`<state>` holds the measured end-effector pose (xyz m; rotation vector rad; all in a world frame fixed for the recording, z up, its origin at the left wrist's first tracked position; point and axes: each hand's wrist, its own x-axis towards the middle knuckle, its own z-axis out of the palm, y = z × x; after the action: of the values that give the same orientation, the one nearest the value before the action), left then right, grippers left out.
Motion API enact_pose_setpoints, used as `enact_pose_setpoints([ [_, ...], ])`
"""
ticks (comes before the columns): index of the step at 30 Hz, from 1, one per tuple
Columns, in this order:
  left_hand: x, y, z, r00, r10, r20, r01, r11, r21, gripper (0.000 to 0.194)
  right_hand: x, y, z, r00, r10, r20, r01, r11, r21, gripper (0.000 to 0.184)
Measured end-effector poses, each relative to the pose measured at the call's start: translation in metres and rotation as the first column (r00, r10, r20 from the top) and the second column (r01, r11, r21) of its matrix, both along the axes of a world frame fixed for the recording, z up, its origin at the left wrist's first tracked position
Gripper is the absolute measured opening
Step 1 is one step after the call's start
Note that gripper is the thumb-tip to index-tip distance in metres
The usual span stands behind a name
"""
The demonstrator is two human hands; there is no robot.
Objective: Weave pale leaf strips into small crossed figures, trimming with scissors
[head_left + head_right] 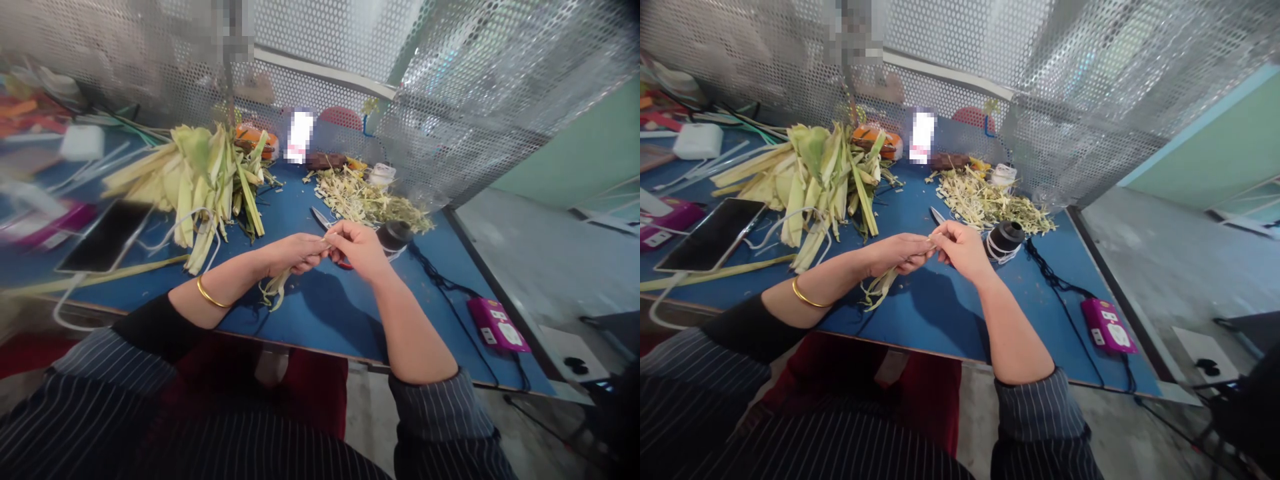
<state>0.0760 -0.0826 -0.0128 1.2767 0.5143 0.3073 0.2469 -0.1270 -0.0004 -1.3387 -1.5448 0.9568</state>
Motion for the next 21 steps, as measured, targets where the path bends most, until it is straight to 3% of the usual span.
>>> enact_pose_setpoints([
  [7, -0.014, 0.011, 0.017, 0.997, -0.042, -0.058, 0.041, 0.999, -0.017, 0.026, 0.020, 0.006, 0.006, 0.946, -0.269, -0.183, 0.299, 0.940, 0.164, 0.009],
  [15, -0.025, 0.031, 0.017, 1.000, -0.013, -0.027, 0.012, 0.999, -0.037, 0.023, 0.045, 0.011, 0.014, 0.836, -0.444, -0.321, 0.528, 0.810, 0.256, 0.007],
  [17, -0.025, 0.037, 0.014, 0.999, 0.053, 0.001, -0.052, 0.993, -0.108, 0.023, 0.053, 0.013, 0.014, 0.801, -0.489, -0.346, 0.587, 0.758, 0.286, 0.008],
  [19, -0.023, 0.041, 0.010, 0.977, 0.212, 0.010, -0.207, 0.962, -0.178, 0.023, 0.059, 0.016, 0.013, 0.755, -0.543, -0.367, 0.650, 0.693, 0.312, 0.010],
  [21, -0.019, 0.041, 0.005, 0.879, 0.476, -0.004, -0.468, 0.862, -0.193, 0.026, 0.059, 0.018, 0.012, 0.705, -0.602, -0.375, 0.709, 0.618, 0.341, 0.014],
])
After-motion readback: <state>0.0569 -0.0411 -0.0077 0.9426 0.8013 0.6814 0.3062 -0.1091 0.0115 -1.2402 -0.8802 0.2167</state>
